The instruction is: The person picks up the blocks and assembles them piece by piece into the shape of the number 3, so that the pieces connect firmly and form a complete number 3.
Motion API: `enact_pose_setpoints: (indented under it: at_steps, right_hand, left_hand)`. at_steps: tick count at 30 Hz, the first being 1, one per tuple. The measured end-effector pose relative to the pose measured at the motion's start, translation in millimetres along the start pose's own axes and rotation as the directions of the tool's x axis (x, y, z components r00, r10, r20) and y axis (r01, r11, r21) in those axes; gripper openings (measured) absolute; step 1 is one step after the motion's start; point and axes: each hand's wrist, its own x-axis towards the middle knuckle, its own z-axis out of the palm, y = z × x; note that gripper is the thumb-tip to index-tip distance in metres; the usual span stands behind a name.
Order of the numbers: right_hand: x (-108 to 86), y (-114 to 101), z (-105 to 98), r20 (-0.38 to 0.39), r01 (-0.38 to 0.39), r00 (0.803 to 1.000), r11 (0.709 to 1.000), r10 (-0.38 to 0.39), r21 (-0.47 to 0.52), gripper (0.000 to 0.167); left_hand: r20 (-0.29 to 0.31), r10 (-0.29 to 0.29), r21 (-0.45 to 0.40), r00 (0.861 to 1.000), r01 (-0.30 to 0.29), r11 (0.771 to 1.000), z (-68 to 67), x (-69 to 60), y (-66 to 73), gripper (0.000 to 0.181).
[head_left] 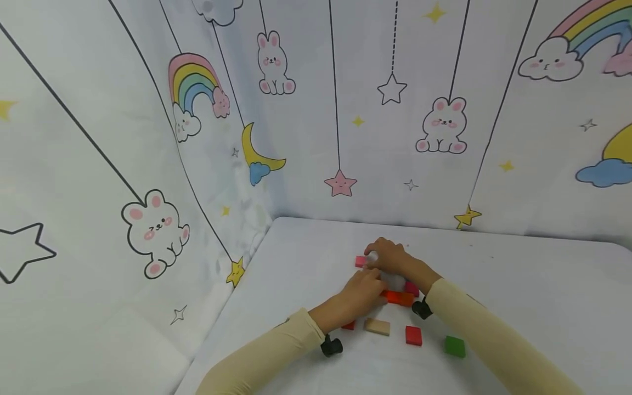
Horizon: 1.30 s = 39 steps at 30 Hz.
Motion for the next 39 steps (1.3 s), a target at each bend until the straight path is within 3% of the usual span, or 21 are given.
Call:
enact_pose_setpoints:
  at_steps: [12, 31, 39]
  right_hand:
    - [2.7, -5.6, -1.3, 0.017, -0.016, 1.0, 0.999, 0.017, -0.032, 0.028]
    - [1.9, -4.3, -0.1, -0.018, -0.012, 1.0, 0.997, 0.01, -0.08, 0.028]
    - [0.1, -2.4, -1.9, -0.017, -0.036, 0.999, 0.997, 0.035, -0.062, 0.023]
  left_hand:
    - [-0.005, 0.002, 0.04, 1.0, -0.002, 0.999, 0.2, 3.2, 3.3, 0.026]
    - [0.014, -0.025, 0.052, 1.0, 0.024, 0.998, 2.2, 2.8, 4.5, 0.028]
    - [0.012, -0.034, 0.057, 0.999, 0.033, 0.998, 3.7, 2.1, 3.2, 0.029]
